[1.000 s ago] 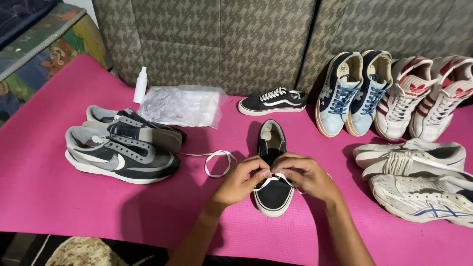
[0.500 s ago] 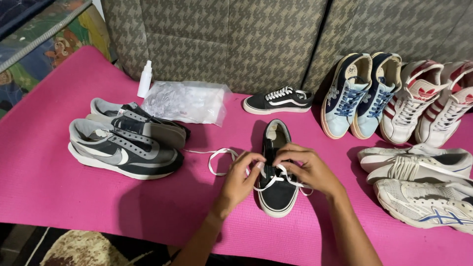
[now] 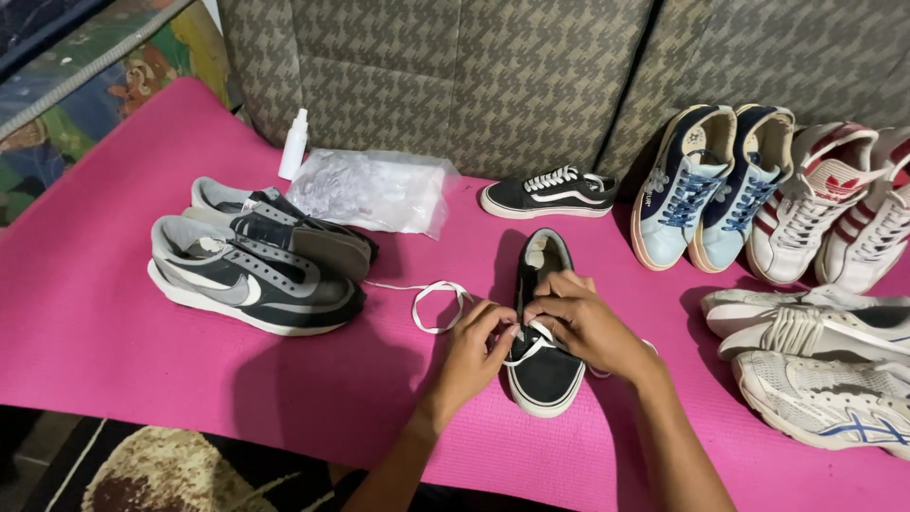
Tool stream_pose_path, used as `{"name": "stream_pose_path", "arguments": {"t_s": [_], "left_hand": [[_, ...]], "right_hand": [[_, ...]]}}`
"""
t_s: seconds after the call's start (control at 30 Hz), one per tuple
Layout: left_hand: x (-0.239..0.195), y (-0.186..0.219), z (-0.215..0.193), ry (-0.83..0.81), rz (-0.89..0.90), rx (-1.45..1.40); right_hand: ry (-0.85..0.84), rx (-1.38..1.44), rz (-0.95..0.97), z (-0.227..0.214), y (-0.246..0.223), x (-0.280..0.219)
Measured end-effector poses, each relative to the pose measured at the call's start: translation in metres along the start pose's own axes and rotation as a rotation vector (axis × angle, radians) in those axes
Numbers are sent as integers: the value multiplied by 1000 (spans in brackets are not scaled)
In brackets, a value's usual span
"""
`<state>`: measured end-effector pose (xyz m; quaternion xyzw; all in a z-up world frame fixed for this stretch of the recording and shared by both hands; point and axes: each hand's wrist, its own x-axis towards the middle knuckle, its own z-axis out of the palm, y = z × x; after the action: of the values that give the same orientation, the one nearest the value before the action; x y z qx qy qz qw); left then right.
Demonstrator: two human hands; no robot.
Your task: The person threads white shoelaces through the eyelets of a black sneaker, pulling them tight and arranging them. They tie the laces into a knot and adjust the loops to secure the shoe.
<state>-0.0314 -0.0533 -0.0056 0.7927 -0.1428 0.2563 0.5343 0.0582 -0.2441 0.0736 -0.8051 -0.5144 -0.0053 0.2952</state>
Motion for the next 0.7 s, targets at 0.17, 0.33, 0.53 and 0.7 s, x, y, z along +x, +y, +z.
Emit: {"name": "stream_pose_path", "arguments": {"t_s": [0.17,0.33,0.53,0.7], "left_hand": [[0,-3,2,3,11,3],[-3,-7,6,26,18,-4],[-9,-31,23,90,79,24],[-12,-23,23,193,346,175]], "right_hand": [[-40,-107,13,6,12,-3],[-42,-280,8,14,14,-7],[-6,-304,83,12,13,-15],[140,-266,244,21,45,-39]]}}
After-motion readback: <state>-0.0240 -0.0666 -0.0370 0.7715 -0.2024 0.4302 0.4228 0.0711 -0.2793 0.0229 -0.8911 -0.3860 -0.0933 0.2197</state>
